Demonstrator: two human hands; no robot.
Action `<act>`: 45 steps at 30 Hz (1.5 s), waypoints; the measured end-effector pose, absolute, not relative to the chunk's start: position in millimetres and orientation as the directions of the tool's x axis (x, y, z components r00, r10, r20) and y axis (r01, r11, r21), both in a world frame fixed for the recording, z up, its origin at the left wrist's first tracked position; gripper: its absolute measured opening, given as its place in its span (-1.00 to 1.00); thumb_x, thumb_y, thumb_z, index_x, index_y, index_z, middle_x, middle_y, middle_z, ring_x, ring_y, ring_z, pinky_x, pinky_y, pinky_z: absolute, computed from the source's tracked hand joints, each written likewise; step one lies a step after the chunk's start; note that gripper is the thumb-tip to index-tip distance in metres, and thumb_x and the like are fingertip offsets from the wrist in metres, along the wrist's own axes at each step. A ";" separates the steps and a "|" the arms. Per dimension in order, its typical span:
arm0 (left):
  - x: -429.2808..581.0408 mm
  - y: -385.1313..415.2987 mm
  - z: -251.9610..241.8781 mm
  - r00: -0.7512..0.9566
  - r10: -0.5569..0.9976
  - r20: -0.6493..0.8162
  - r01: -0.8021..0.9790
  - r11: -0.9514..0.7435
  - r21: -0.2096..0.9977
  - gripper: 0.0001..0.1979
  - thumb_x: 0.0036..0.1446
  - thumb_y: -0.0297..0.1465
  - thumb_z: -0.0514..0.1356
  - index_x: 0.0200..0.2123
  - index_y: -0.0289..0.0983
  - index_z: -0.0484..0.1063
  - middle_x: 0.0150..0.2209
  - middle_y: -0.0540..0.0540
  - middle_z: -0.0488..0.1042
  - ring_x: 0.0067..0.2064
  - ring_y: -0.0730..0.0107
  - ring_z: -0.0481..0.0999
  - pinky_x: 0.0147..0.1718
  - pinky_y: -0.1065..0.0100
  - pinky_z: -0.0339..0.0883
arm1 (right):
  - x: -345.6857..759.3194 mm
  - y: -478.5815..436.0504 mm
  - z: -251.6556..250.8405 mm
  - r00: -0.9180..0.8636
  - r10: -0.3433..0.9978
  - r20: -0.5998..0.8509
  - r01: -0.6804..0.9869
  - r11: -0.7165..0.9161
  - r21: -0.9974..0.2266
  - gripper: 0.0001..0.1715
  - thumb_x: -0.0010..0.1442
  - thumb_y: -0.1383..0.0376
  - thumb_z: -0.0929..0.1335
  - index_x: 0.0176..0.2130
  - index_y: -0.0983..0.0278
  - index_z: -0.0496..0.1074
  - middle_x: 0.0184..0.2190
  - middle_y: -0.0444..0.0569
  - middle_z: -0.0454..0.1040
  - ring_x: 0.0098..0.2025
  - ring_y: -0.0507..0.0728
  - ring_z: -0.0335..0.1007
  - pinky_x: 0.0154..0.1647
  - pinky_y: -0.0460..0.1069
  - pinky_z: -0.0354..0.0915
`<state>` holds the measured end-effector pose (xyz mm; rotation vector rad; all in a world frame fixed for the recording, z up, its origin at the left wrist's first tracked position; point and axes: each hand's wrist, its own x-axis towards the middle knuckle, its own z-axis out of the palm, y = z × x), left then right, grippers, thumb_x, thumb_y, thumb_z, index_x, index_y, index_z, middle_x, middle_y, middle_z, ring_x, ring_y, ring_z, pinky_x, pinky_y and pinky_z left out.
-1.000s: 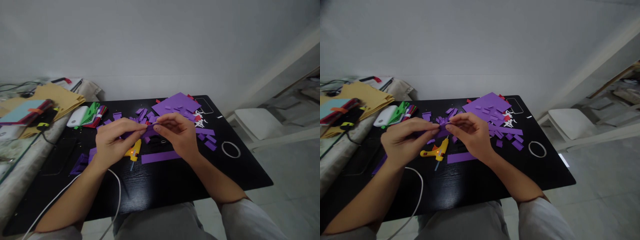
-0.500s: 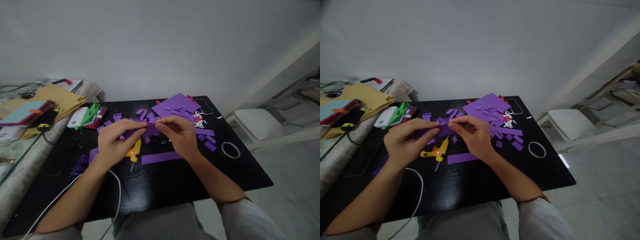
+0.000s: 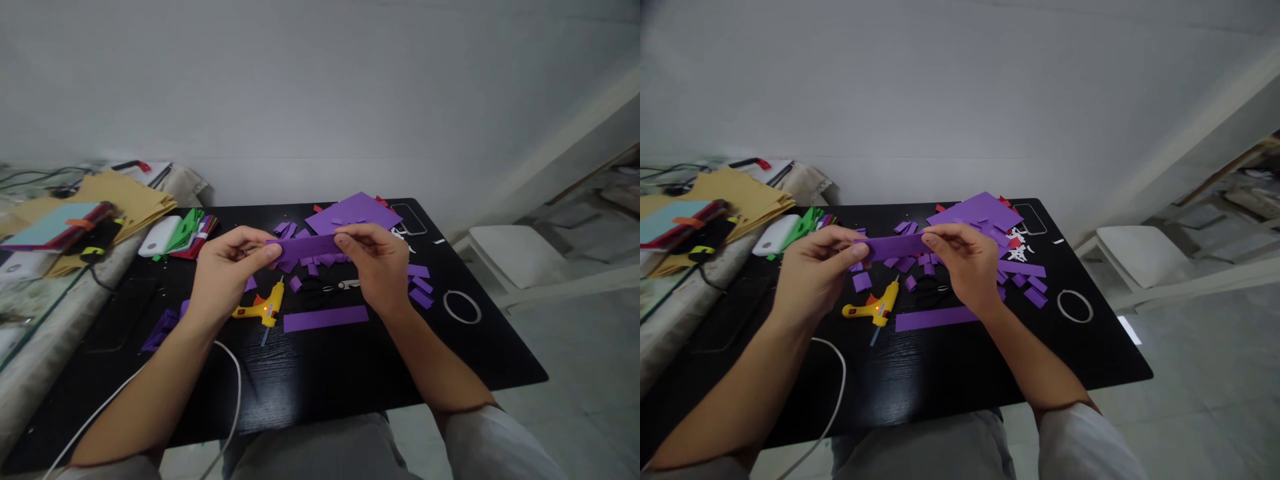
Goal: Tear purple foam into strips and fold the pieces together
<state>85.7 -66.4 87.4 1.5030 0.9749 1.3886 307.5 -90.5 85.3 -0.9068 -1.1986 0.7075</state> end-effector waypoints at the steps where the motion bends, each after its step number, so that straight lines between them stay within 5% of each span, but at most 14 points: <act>1: 85.3 -65.6 87.2 0.077 0.938 0.339 -0.006 -0.340 0.941 -0.83 0.03 -0.30 0.52 -0.34 -0.21 0.66 -0.44 -0.02 0.63 -0.45 0.41 0.61 -0.43 0.40 0.53 | 307.5 -91.0 85.3 0.235 0.851 0.470 0.007 0.482 -0.876 -0.95 0.19 0.27 0.56 -0.26 0.11 0.68 -0.33 -0.17 0.70 -0.29 0.07 0.66 -0.16 0.01 0.65; 14: 78.8 -64.2 88.8 0.066 0.885 0.461 0.036 -0.463 0.885 -0.87 0.06 -0.28 0.51 -0.38 -0.17 0.66 -0.34 -0.04 0.69 -0.34 0.34 0.65 -0.31 0.30 0.57 | 306.8 -91.3 87.2 0.251 0.837 0.485 0.028 0.495 -0.868 -0.94 0.15 0.26 0.58 -0.29 0.12 0.69 -0.35 -0.16 0.70 -0.32 0.09 0.66 -0.18 0.03 0.67; 20: 82.3 -64.2 83.3 0.095 0.881 0.464 0.067 -0.471 0.880 -0.84 0.22 -0.21 0.42 -0.23 -0.16 0.67 -0.31 -0.05 0.66 -0.32 0.38 0.63 -0.32 0.36 0.53 | 304.0 -91.7 82.6 0.281 0.833 0.476 0.008 0.494 -0.869 -0.94 0.17 0.26 0.57 -0.27 0.10 0.69 -0.32 -0.17 0.71 -0.29 0.07 0.67 -0.18 0.00 0.66; 29: 85.0 -63.5 86.3 0.034 0.891 0.452 0.118 -0.453 0.884 -0.96 0.13 -0.43 0.45 -0.34 -0.16 0.68 -0.46 0.01 0.67 -0.45 0.37 0.66 -0.36 0.32 0.61 | 302.9 -90.4 84.0 0.269 0.855 0.443 -0.045 0.471 -0.881 -0.93 0.17 0.25 0.58 -0.27 0.13 0.69 -0.37 -0.17 0.70 -0.35 0.07 0.66 -0.21 0.01 0.68; 36: 91.8 -62.8 86.5 0.030 0.906 0.422 0.054 -0.423 0.905 -0.98 0.14 -0.40 0.43 -0.33 -0.19 0.66 -0.44 -0.01 0.67 -0.42 0.37 0.67 -0.34 0.35 0.59 | 301.1 -87.1 78.0 0.283 0.860 0.425 -0.123 0.472 -0.873 -0.93 0.18 0.28 0.58 -0.26 0.14 0.69 -0.37 -0.19 0.70 -0.37 0.03 0.66 -0.26 -0.04 0.68; 45: 93.2 -63.8 90.6 0.056 0.917 0.395 0.084 -0.399 0.913 -0.90 0.14 -0.35 0.42 -0.39 -0.23 0.62 -0.45 -0.02 0.68 -0.41 0.39 0.67 -0.32 0.39 0.57 | 302.8 -84.6 75.2 0.295 0.859 0.418 0.010 0.435 -0.900 -0.85 0.21 0.17 0.56 -0.23 0.18 0.67 -0.32 -0.12 0.69 -0.29 0.08 0.67 -0.18 0.02 0.69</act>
